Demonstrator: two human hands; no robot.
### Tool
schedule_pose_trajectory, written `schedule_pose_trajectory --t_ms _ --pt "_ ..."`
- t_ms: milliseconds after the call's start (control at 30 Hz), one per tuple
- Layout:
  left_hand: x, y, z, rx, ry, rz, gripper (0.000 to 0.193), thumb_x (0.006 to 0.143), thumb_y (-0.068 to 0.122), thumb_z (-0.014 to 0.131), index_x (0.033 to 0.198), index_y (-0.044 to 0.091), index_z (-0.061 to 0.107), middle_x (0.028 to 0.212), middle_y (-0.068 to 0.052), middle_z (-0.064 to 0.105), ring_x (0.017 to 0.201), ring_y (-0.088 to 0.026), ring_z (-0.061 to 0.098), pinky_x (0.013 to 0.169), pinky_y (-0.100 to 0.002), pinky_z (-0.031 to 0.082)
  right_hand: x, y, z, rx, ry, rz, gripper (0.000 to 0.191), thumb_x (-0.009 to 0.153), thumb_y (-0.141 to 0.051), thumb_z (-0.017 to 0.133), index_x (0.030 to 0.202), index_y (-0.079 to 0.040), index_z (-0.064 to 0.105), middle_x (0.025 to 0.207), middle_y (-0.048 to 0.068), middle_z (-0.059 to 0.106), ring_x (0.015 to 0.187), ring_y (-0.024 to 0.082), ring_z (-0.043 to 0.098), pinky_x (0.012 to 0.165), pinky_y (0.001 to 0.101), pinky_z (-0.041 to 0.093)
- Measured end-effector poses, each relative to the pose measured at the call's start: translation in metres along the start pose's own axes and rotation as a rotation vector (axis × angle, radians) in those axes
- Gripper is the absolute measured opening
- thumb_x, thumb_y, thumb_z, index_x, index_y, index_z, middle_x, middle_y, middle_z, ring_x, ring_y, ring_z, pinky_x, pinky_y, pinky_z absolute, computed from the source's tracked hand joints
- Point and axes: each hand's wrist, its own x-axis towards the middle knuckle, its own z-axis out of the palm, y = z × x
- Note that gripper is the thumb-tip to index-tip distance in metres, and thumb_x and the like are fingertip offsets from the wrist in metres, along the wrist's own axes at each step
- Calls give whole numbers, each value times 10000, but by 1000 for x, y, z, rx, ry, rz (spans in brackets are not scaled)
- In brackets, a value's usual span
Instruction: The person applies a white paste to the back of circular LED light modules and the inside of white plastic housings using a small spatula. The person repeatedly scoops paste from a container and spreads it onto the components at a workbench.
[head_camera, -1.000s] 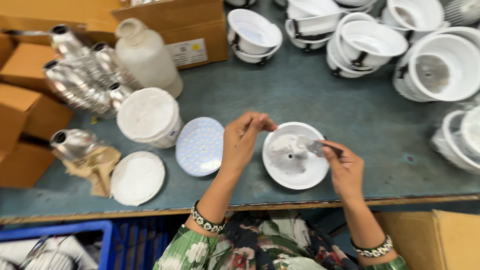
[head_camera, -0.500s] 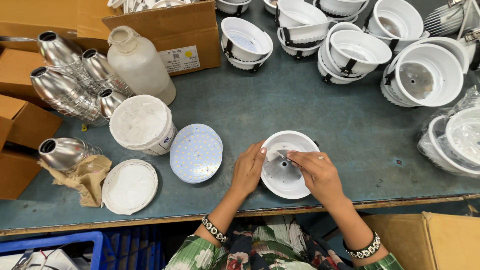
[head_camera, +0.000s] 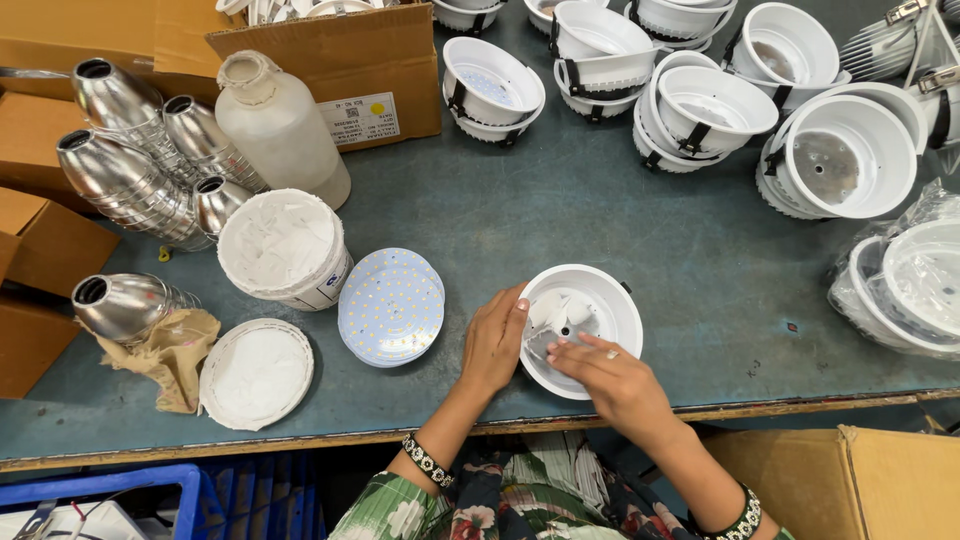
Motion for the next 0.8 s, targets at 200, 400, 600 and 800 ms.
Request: schedule_pose_trajectory --t_ms 200,400,600,800 --pt "1 4 -3 5 -19 -21 401 1050 288 410 1276 83 670 1076 -142 709 973 -329 673 894 -433 496 25 16 -22 -88 98 38 357 864 24 661 1179 -120 746 1191 15 752 1056 202 714 1014 396 513" --pt "1 3 -2 -12 -15 1 397 1051 289 414 1277 80 664 1068 -145 708 953 -317 684 878 -425 504 51 28 -29 -290 -185 -64 372 802 -7 635 1117 -146 775 1145 -23 773 1039 181 688 905 365 467" --pt "2 2 -2 -9 0 1 382 1049 272 425 1264 72 670 1013 -142 705 927 -316 678 868 -427 501 48 33 -35 -280 -283 19 337 825 -35 639 1106 -154 782 1136 -22 773 1024 178 691 885 358 471" --pt "2 4 -2 -7 -1 -8 378 1044 267 424 1256 75 671 1032 -136 705 942 -314 674 886 -426 490 18 22 -41 -273 -204 118 368 810 -16 658 1121 -165 785 1129 4 774 1038 210 706 881 377 503"
